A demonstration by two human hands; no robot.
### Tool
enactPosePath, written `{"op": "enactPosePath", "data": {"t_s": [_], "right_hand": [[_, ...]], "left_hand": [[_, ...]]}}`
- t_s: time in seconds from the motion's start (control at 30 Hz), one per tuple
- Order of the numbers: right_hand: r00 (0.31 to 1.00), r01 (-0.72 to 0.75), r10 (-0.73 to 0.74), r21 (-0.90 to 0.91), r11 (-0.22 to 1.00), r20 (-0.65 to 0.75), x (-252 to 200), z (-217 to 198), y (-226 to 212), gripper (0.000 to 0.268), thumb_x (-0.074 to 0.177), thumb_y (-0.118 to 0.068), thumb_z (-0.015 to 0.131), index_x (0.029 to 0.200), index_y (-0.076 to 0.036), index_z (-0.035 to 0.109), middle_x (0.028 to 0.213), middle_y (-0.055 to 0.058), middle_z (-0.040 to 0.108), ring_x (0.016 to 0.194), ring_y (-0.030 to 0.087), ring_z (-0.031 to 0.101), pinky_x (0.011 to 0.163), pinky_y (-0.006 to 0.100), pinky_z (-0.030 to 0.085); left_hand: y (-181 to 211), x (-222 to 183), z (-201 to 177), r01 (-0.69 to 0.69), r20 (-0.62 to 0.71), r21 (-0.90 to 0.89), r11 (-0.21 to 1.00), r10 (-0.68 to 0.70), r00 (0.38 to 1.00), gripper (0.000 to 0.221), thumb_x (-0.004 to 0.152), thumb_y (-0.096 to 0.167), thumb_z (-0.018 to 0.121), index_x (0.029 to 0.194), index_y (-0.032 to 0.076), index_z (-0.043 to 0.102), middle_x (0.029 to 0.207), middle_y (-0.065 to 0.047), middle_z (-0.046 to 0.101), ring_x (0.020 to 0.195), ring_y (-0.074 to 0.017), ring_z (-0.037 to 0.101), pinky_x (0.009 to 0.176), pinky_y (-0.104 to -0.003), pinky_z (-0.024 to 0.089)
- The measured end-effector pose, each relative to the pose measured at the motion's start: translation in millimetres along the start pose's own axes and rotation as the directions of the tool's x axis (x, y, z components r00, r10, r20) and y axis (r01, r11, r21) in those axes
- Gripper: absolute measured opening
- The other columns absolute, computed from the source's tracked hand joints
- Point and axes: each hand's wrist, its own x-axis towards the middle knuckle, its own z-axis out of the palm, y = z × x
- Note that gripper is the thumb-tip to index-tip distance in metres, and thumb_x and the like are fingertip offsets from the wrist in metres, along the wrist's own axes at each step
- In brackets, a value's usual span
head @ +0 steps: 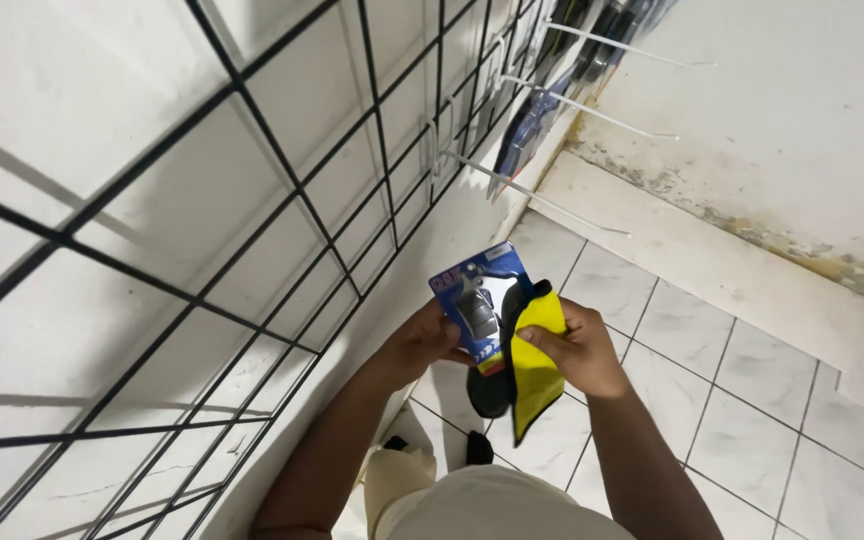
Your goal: The person wipes a brake pad package with a cloth, turning the package over to clean both sides.
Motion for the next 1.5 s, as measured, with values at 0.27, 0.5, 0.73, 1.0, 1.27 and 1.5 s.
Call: {"op": "enactPosePath", "data": {"t_s": [0.27,0.5,0.73,1.0,1.27,1.5], "right_hand": [[0.973,0.048,0.073,0.504,0.862,-0.217,-11,28,38,0.018,0.084,0.004,0.074,0.097,-0.002,0.063,0.08,0.014,0.071,0.068,0.027,0.072,0.065,0.038,0.06],[0.936,0.156,0.051,0.541,0.827,-0.348,-8,14,30,0.023,0.089,0.004,0.068,0.108,-0.006,0.06,0.094,0.011,0.075,0.079,0.026,0.076,0.078,0.038,0.062],[0.914,0.216,-0.013,0.46,0.861,-0.406,-5,33,-27,0.065,0.072,0.013,0.079,0.125,-0.014,0.051,0.1,0.005,0.07,0.088,0.022,0.073,0.083,0.036,0.06],[0.858,0.184,0.035,0.371,0.91,-0.512,-8,27,-3,0.046,0.08,0.005,0.077,0.115,-0.012,0.055,0.1,0.001,0.07,0.085,0.018,0.07,0.082,0.033,0.058],[0.841,0.226,0.041,0.419,0.88,-0.54,-11,16,35,0.031,0.09,0.0,0.072,0.115,-0.011,0.057,0.098,0.004,0.071,0.083,0.02,0.072,0.078,0.033,0.059],[0.833,0.222,0.022,0.37,0.902,-0.553,-13,25,19,0.04,0.081,0.002,0.08,0.109,-0.015,0.057,0.094,-0.001,0.07,0.082,0.015,0.069,0.079,0.029,0.057]], "left_hand": [[-20,9,31,-0.015,-0.346,0.069,0.997,0.038,0.937,0.034,0.105,0.018,0.052,0.135,0.006,0.044,0.109,-0.015,0.069,0.095,-0.0318,0.074,0.081,-0.046,0.064],[-23,24,92,0.019,-0.523,0.103,0.994,0.038,0.852,0.037,0.096,0.018,0.068,0.129,0.008,0.055,0.1,-0.004,0.065,0.087,-0.0122,0.066,0.083,-0.032,0.065],[-21,44,108,-0.151,-0.482,0.235,0.96,0.25,0.84,0.027,0.102,0.014,0.062,0.128,0.006,0.063,0.088,0.0,0.061,0.084,-0.0065,0.057,0.075,-0.027,0.06],[-3,48,138,-0.206,-0.536,0.294,0.934,0.339,0.774,0.013,0.103,0.015,0.057,0.113,0.009,0.061,0.077,0.008,0.052,0.076,-0.0009,0.045,0.067,-0.018,0.04],[-34,49,133,-0.35,-0.469,0.235,0.907,0.421,0.776,0.031,0.101,0.005,0.06,0.131,-0.002,0.06,0.106,-0.01,0.074,0.097,-0.0122,0.063,0.086,-0.029,0.054],[-45,44,129,-0.359,-0.459,0.197,0.912,0.41,0.789,0.038,0.101,0.004,0.057,0.137,-0.008,0.055,0.112,-0.019,0.073,0.102,-0.0238,0.07,0.087,-0.038,0.059]]}}
